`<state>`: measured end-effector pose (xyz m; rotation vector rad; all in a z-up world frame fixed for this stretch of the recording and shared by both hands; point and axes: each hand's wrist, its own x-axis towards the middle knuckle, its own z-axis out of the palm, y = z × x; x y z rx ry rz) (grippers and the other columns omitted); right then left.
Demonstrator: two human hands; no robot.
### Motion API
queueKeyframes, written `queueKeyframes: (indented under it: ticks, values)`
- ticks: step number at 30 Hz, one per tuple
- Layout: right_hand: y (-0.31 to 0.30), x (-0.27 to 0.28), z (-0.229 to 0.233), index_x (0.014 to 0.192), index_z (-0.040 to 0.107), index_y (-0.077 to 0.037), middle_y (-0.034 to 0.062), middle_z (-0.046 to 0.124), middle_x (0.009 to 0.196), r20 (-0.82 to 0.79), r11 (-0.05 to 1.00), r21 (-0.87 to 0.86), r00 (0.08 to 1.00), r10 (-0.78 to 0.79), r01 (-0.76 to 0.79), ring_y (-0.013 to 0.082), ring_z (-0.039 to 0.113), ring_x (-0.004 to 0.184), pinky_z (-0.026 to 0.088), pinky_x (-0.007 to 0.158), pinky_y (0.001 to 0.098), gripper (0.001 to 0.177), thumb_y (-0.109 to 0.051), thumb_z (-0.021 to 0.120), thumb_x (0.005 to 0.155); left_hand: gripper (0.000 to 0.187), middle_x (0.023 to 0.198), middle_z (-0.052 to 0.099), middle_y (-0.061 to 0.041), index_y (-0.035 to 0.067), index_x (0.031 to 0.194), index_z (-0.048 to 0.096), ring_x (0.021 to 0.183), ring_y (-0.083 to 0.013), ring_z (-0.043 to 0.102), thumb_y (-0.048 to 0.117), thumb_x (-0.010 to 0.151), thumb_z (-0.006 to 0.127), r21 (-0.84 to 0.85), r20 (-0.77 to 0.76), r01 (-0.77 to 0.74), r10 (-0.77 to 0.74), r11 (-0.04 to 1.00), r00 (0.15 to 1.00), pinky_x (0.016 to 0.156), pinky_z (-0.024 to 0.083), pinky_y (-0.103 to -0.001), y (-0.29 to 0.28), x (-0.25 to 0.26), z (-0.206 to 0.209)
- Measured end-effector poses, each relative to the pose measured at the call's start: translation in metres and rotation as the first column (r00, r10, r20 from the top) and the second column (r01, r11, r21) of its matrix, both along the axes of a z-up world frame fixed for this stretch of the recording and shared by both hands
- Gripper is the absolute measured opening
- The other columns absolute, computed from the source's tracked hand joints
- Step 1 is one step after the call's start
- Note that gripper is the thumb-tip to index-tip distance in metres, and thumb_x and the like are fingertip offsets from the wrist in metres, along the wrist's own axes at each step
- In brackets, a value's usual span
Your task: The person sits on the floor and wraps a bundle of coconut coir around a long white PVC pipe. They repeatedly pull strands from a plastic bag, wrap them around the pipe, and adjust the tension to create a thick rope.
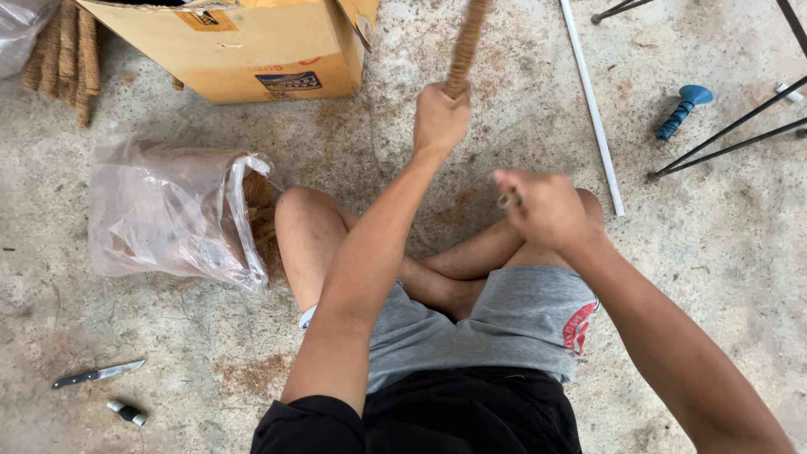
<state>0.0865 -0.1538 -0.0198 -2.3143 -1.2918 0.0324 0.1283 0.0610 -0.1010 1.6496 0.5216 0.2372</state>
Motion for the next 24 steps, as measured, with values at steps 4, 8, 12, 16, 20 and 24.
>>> queueKeyframes:
  ticks: [4, 8, 12, 16, 20, 24]
  values:
    - [0.017, -0.031, 0.055, 0.079, 0.062, -0.012, 0.0033, 0.061, 0.062, 0.275, 0.991, -0.032, 0.952, 0.136, -0.132, 0.0202, 0.062, 0.054, 0.051, 0.049, 0.0379, 0.019, -0.021, 0.066, 0.095, 0.021, 0.056, 0.06, -0.003, 0.005, 0.093, 0.073, 0.044, -0.0152, 0.059, 0.017, 0.097, 0.056, 0.482, -0.122, 0.179, -0.136, 0.858, 0.983, 0.046, 0.048, -0.034, -0.015, -0.002, 0.038]
    - [0.034, -0.023, 0.108, 0.084, 0.067, -0.011, 0.001, 0.064, 0.061, 0.378, 0.87, -0.491, 0.909, 0.173, 0.039, 0.0168, 0.063, 0.05, 0.053, 0.045, 0.0345, 0.027, -0.031, 0.062, 0.102, 0.022, 0.064, 0.066, -0.01, 0.009, 0.105, 0.07, 0.049, -0.0243, 0.066, 0.02, 0.098, 0.052, 0.676, -0.313, 0.448, -0.323, 0.585, 0.893, 0.045, 0.054, -0.04, -0.038, -0.018, 0.069]
    - [0.023, 0.015, 0.153, 0.091, 0.074, -0.021, -0.0008, 0.065, 0.066, 0.373, 0.89, -0.455, 0.911, 0.174, 0.017, 0.0161, 0.061, 0.053, 0.054, 0.051, 0.0367, 0.012, -0.032, 0.067, 0.092, 0.019, 0.071, 0.071, -0.008, 0.018, 0.1, 0.074, 0.06, -0.0286, 0.071, 0.022, 0.091, 0.058, 0.837, -0.335, 0.498, -0.508, 0.227, 0.794, 0.053, 0.059, -0.045, -0.051, -0.058, 0.081]
    - [0.004, 0.04, 0.16, 0.072, 0.069, -0.013, 0.0041, 0.062, 0.06, 0.165, 0.627, -0.771, 0.986, 0.024, 0.114, 0.0157, 0.061, 0.047, 0.053, 0.059, 0.0339, 0.05, -0.049, 0.059, 0.106, 0.02, 0.066, 0.071, -0.007, 0.015, 0.099, 0.074, 0.057, -0.0316, 0.071, 0.027, 0.097, 0.057, 0.919, -0.164, 0.364, -0.697, 0.148, 0.698, 0.049, 0.056, -0.047, -0.048, -0.101, 0.09]
    - [-0.025, 0.05, 0.127, 0.076, 0.067, -0.014, 0.0006, 0.06, 0.054, -0.172, 0.742, -0.66, 0.985, 0.003, -0.118, 0.0141, 0.056, 0.044, 0.051, 0.05, 0.0305, 0.042, -0.045, 0.054, 0.102, 0.022, 0.058, 0.069, -0.008, 0.011, 0.084, 0.071, 0.05, -0.0301, 0.069, 0.027, 0.092, 0.058, 0.905, -0.201, 0.419, -0.784, 0.081, 0.588, 0.045, 0.054, -0.047, -0.05, -0.13, 0.105]
    - [-0.059, 0.045, 0.065, 0.078, 0.068, -0.009, 0.0032, 0.052, 0.058, -0.449, 0.893, -0.412, 0.893, -0.029, -0.178, 0.0178, 0.05, 0.051, 0.048, 0.052, 0.0357, 0.037, -0.037, 0.061, 0.101, 0.034, 0.058, 0.067, -0.008, 0.011, 0.069, 0.068, 0.051, -0.03, 0.068, 0.028, 0.097, 0.059, 0.935, -0.154, 0.351, -0.841, 0.045, 0.518, 0.047, 0.054, -0.046, -0.049, -0.139, 0.115]
